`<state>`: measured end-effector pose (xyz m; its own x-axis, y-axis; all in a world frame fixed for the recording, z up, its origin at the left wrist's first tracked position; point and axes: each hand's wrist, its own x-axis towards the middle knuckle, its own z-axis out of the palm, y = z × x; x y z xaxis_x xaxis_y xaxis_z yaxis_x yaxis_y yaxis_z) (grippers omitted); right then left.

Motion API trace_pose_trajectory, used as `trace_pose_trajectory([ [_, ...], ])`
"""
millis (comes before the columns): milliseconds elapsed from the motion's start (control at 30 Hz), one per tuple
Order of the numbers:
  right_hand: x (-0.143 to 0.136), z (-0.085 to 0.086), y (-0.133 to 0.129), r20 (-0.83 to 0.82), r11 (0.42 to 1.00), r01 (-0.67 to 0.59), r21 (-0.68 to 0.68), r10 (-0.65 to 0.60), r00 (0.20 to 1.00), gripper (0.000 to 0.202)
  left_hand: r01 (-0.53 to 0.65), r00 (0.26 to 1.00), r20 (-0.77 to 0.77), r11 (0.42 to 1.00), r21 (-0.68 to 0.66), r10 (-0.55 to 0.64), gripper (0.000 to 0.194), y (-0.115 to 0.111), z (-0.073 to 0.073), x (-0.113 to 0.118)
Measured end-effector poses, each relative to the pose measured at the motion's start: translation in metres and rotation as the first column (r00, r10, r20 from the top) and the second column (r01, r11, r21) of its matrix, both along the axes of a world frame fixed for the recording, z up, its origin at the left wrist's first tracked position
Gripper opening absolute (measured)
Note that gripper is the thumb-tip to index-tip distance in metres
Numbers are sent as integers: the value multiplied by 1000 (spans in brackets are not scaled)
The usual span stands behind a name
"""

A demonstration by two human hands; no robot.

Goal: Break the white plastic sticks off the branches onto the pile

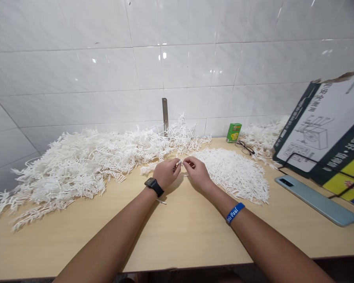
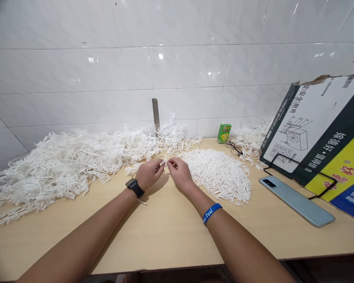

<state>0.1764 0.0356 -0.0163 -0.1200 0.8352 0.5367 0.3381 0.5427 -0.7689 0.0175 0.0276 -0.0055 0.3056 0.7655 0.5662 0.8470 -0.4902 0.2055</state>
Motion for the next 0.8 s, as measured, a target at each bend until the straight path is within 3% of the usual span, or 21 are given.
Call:
trace_pose_trajectory([
  [200,0,0,-3,-84,1000,4,2,-4,996,20,32,999,30,995,96,-36,25,-2,4,-3],
  [333,1,-1,-2,-122,987,9,-163,-29,992,18,-38,998,46,994,100,33,25,0,3,-5],
  [400,0,-1,-2,-205,935,-100,-341,30,978,16,-84,995,58,991,100,78,25,2,1,-7],
  [467,-3,0,-3,-319,820,-267,-506,109,941,14,-121,990,83,987,105,112,25,4,0,-9],
  [533,-5,-2,-2,-398,728,-372,-576,147,906,13,-156,982,126,983,95,143,25,7,-2,-11],
  [567,-6,-3,-2,-405,727,-372,-578,140,904,11,-173,975,155,982,80,159,25,8,-2,-12],
  [667,-6,-9,5,-354,813,-240,-530,45,934,8,-188,954,240,982,9,181,26,12,-4,-15],
  [800,0,-17,17,-289,889,-62,-455,-82,954,20,-133,949,279,989,-68,146,25,15,-7,-15],
])
